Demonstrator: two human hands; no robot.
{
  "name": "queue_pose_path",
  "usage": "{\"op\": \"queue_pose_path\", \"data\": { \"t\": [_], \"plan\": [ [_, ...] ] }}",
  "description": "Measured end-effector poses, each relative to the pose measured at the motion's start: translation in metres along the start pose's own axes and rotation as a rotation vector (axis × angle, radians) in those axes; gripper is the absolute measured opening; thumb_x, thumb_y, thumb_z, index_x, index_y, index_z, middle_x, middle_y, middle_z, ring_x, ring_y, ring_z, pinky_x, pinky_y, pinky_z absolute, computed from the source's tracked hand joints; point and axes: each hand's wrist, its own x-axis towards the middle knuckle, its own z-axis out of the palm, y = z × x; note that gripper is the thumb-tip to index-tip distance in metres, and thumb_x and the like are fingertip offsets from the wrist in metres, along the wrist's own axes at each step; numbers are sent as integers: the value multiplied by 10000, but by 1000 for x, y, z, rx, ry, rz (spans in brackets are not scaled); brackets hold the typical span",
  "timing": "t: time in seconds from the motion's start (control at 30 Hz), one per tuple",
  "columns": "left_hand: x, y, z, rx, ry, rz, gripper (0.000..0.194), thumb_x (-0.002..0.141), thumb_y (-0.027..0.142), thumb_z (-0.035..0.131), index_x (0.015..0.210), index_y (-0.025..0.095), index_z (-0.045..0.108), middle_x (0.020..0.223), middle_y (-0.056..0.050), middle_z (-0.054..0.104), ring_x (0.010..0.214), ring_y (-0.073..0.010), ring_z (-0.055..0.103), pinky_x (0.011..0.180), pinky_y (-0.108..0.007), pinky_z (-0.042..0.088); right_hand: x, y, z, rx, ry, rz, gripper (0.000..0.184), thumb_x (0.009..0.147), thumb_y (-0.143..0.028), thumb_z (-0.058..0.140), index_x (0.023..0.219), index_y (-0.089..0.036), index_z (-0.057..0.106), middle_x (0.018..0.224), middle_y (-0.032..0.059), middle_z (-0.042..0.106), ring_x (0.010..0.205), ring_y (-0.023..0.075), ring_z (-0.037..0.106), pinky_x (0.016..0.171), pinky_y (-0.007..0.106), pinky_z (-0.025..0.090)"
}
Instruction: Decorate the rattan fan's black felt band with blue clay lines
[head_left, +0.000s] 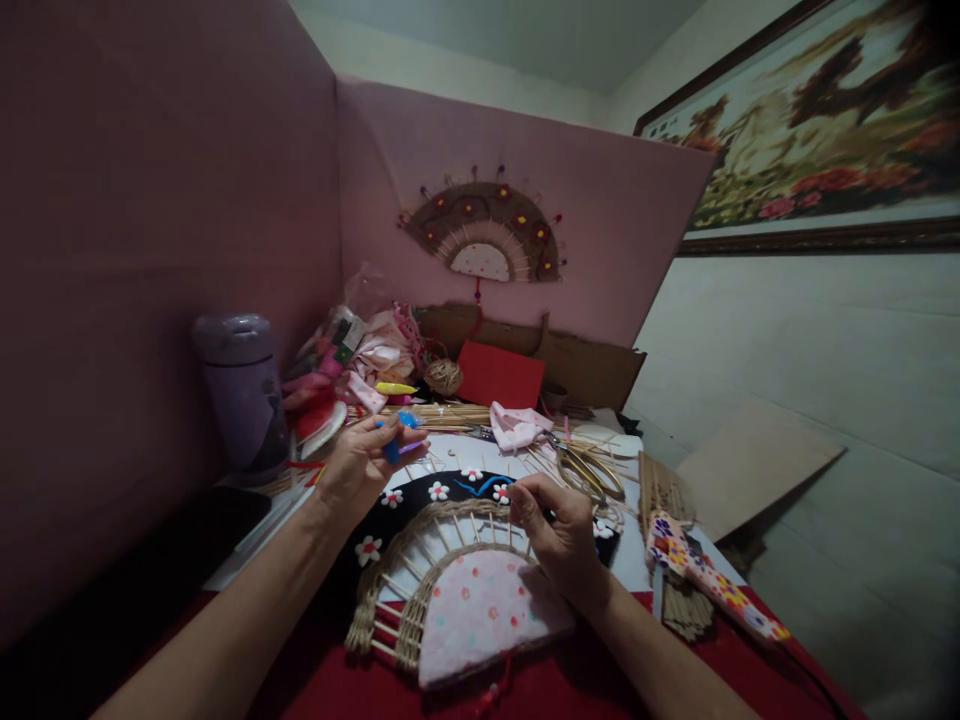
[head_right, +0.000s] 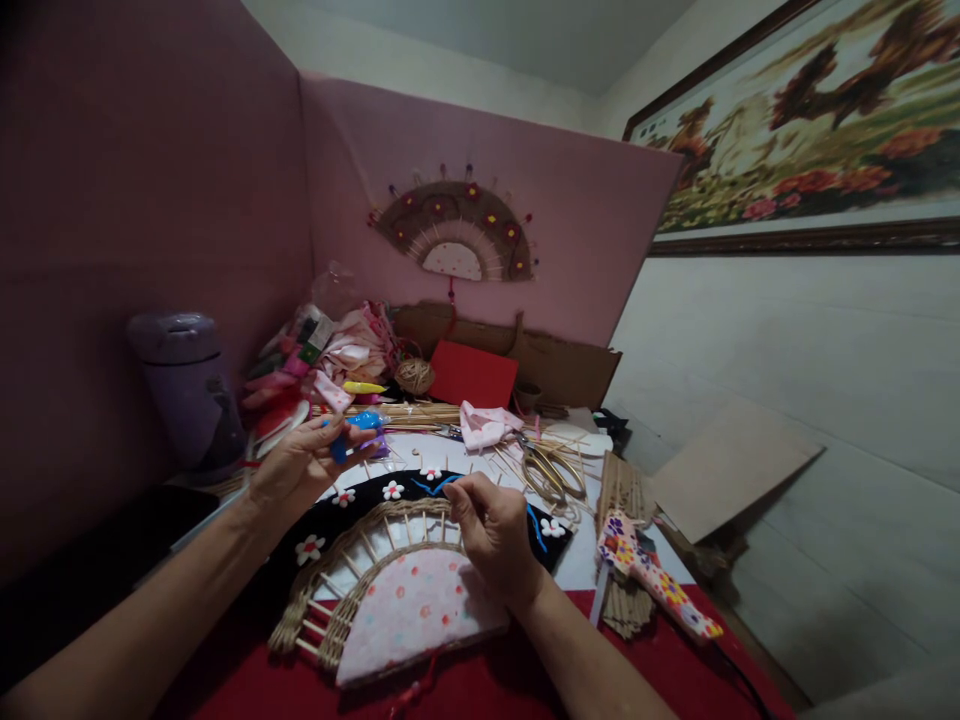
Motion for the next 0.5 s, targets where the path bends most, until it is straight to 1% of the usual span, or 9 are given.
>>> {"op": "queue_pose_path", "data": {
  "t": [0.03,0.07,0.1,0.17,0.23,0.33,0.43,0.5],
  "plan": [
    [0,1,1,-21,-15,5,118,741,85,598,638,127,558,590,-24,581,623,-145,607,621,-294,542,0,0,0,-3,-1,-4,239,884,-286,498,671,-197,559,536,-23,522,481,111,484,499,229,361],
    [-1,1,2,-41,-42,13,148,729,94,616,618,138,527,546,5,530,544,-113,560,526,-232,506,0,1,0,-6,-4,-9,236,885,-284,496,675,-197,560,538,-24,520,482,110,483,500,228,361],
    [-1,2,3,-52,-68,22,186,723,118,635,603,147,497,513,31,475,476,-84,497,440,-183,441,0,1,0,-9,-7,-14,233,886,-280,495,679,-196,561,539,-24,518,483,109,482,500,228,359],
    [-2,3,4,-40,-90,23,297,724,205,668,558,163,426,463,67,361,381,-50,358,334,-143,288,-1,2,0,-14,-11,-19,229,886,-272,496,681,-193,561,541,-25,517,481,107,477,496,226,357],
    [-3,5,5,8,-63,10,426,736,319,669,503,177,342,422,84,269,333,-36,251,300,-144,187,-1,2,0,-20,-11,-22,229,885,-265,499,677,-191,560,541,-24,518,482,105,478,498,224,359],
    [-5,7,7,42,7,1,562,754,454,621,449,195,226,362,92,180,293,-31,141,287,-162,90,-1,3,0,-24,-6,-30,221,885,-256,502,685,-187,564,546,-24,526,489,103,487,507,221,366],
    [-6,8,8,27,84,13,596,771,518,570,426,201,203,321,85,176,271,-39,129,281,-174,83,-1,4,0,-17,-5,-50,215,887,-257,502,697,-183,567,542,-28,518,481,99,481,498,216,362],
    [-5,7,9,26,80,33,587,774,522,566,415,195,236,321,85,184,270,-37,141,276,-172,97,-1,4,0,-12,-7,-58,216,887,-258,503,696,-180,568,538,-30,514,475,95,475,489,214,357]
  ]
}}
